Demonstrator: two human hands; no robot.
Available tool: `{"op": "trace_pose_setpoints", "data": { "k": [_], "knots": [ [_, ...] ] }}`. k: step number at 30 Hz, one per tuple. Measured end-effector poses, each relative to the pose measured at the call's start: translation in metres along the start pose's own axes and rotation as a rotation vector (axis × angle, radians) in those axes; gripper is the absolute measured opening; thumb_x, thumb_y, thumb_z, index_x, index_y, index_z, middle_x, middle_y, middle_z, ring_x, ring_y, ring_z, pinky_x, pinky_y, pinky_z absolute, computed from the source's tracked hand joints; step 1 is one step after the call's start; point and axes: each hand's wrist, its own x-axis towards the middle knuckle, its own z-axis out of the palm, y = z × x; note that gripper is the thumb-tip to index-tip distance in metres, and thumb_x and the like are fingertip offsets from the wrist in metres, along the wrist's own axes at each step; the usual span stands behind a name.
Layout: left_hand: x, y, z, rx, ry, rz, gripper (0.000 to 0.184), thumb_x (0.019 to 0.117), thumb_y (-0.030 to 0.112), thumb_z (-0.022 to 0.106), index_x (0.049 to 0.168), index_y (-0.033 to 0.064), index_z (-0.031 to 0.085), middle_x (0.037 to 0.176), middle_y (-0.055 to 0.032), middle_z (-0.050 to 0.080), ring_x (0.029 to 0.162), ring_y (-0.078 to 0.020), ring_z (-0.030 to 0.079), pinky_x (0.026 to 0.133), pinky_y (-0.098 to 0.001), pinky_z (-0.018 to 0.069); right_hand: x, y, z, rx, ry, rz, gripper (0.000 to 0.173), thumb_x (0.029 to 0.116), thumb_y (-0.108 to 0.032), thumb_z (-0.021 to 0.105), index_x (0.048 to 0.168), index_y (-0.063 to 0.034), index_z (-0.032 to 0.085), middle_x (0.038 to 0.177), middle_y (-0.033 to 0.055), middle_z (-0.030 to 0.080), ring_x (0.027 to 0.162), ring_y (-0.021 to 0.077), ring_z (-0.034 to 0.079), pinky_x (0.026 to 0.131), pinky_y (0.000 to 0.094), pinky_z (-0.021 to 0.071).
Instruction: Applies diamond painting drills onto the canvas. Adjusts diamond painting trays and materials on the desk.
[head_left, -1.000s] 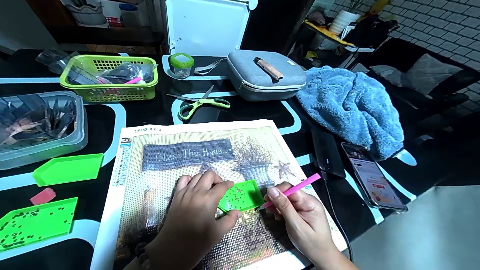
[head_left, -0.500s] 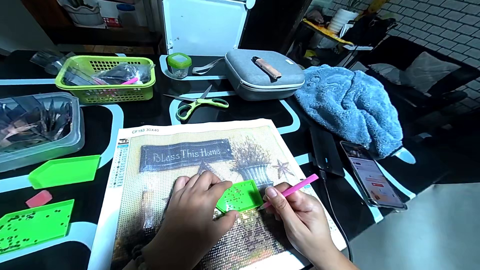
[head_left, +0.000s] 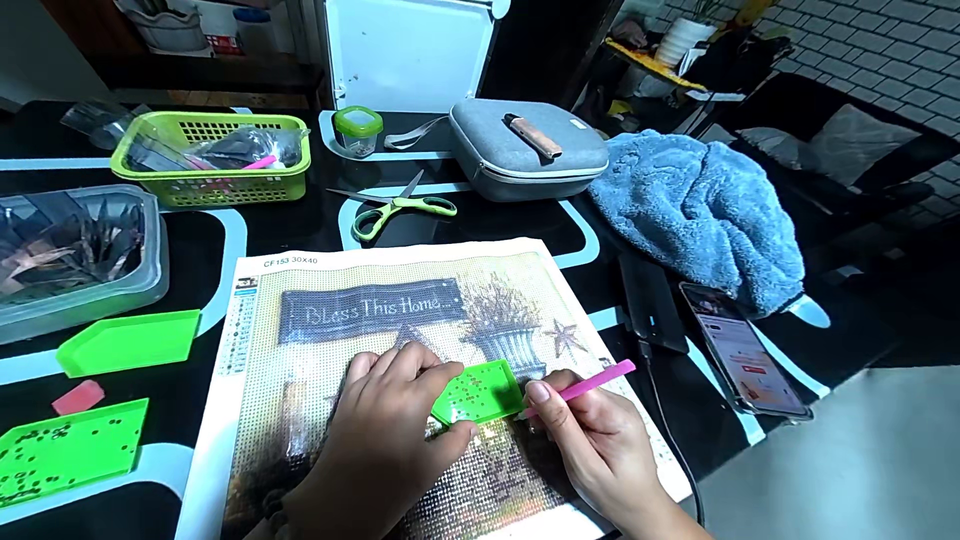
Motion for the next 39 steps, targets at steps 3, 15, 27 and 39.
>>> {"op": "trace_pose_setpoints", "data": {
  "k": [3,15,27,39],
  "knots": [
    [0.0,0.0,0.0,-0.003,0.002,-0.001,0.043,0.0814,0.055,0.063,0.11,0.0283,0.079,0.096,0.0085,0.07,0.084,-0.009,0.064,0.078,-0.0371,0.0456,0.0,-0.002,-0.001,-0.082,-0.02,-0.048,0.033,0.1099,-0.025,0.048,0.09,-0.0039,0.065,0.075,0.0008,0.064,0.068,-0.0011,0.061,0.063,0.014,0.0511],
    [0.001,0.0,-0.001,-0.021,0.004,0.001,0.042,0.0815,0.054,0.064,0.11,0.0266,0.079,0.095,0.0073,0.07,0.083,-0.0096,0.064,0.077,-0.0375,0.0453,0.025,-0.008,-0.007,0.146,-0.004,0.109,0.026,0.1075,-0.026,0.054,0.091,-0.0131,0.068,0.075,-0.0062,0.067,0.065,-0.0006,0.063,0.06,0.0147,0.0536],
    [0.0,0.0,0.0,-0.021,0.011,-0.002,0.041,0.0812,0.054,0.064,0.108,0.0267,0.079,0.095,0.0083,0.07,0.083,-0.0089,0.064,0.078,-0.0373,0.045,0.034,-0.009,0.018,0.02,-0.101,0.019,0.028,0.1062,-0.024,0.055,0.087,-0.0078,0.069,0.075,-0.0046,0.067,0.068,-0.002,0.063,0.062,0.0136,0.0533],
    [0.001,0.0,0.0,-0.025,0.016,0.008,0.041,0.0809,0.053,0.064,0.108,0.0263,0.079,0.094,0.0077,0.07,0.083,-0.009,0.064,0.078,-0.0376,0.0449,0.033,-0.008,0.017,0.086,-0.069,0.039,0.027,0.1067,-0.023,0.055,0.088,-0.0083,0.068,0.074,-0.0043,0.067,0.067,-0.0005,0.064,0.061,0.0146,0.0543]
  ]
}}
